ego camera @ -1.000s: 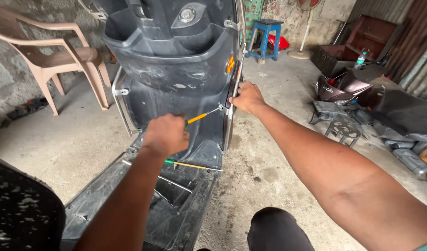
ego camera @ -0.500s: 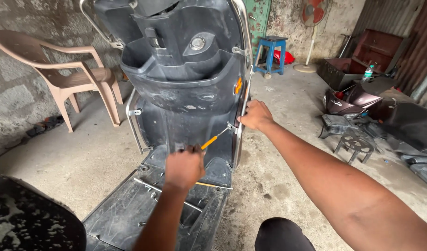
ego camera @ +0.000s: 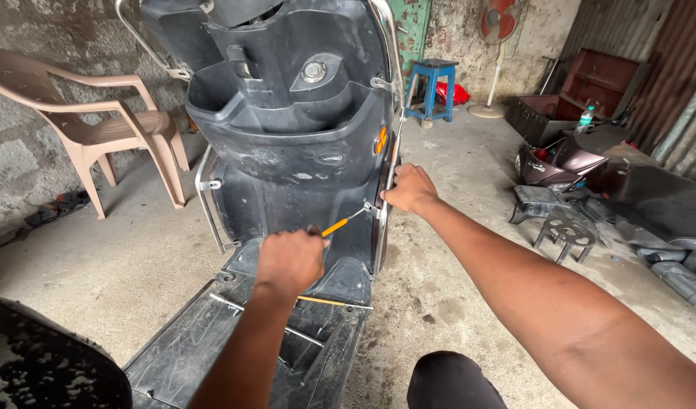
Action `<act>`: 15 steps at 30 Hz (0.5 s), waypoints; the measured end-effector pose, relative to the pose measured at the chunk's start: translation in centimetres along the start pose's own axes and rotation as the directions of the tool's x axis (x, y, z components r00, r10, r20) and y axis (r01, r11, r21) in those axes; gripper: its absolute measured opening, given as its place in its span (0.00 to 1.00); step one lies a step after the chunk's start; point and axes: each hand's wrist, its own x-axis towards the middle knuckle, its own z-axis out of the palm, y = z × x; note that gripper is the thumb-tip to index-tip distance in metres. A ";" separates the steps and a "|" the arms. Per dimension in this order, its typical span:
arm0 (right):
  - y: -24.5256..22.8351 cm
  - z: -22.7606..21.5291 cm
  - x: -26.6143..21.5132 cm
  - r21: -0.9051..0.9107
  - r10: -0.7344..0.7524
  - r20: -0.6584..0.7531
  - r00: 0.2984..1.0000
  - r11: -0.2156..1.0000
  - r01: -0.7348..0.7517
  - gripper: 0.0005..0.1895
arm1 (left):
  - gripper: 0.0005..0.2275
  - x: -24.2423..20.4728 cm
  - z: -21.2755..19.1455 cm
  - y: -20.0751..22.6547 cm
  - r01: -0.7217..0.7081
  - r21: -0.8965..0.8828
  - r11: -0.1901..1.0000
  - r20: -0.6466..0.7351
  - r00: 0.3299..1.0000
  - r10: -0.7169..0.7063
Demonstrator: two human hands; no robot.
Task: The person uses a screwdriver to unscrew fasteners holding the chrome front crash guard on a scooter, working around the front panel and inner leg shield. They then lift the detached metal guard off the scooter, carry it across the workshop, and place it on a shelf among spare parts.
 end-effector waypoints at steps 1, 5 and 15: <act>-0.2 -0.2 -0.4 0.037 -0.008 0.003 1.000 0.999 0.008 0.14 | 0.17 0.1 0.2 0.0 -0.047 0.122 0.991 0.035 0.998 0.043; 0.5 0.5 0.3 0.085 -0.071 -0.037 0.997 0.994 0.074 0.11 | 0.19 1.0 -0.4 -0.6 0.025 0.081 0.996 0.115 0.993 -0.035; 0.4 0.7 -0.6 0.082 -0.106 -0.167 0.980 0.989 0.121 0.12 | 0.20 1.4 -0.6 0.2 0.265 -0.176 0.948 0.079 0.964 -0.254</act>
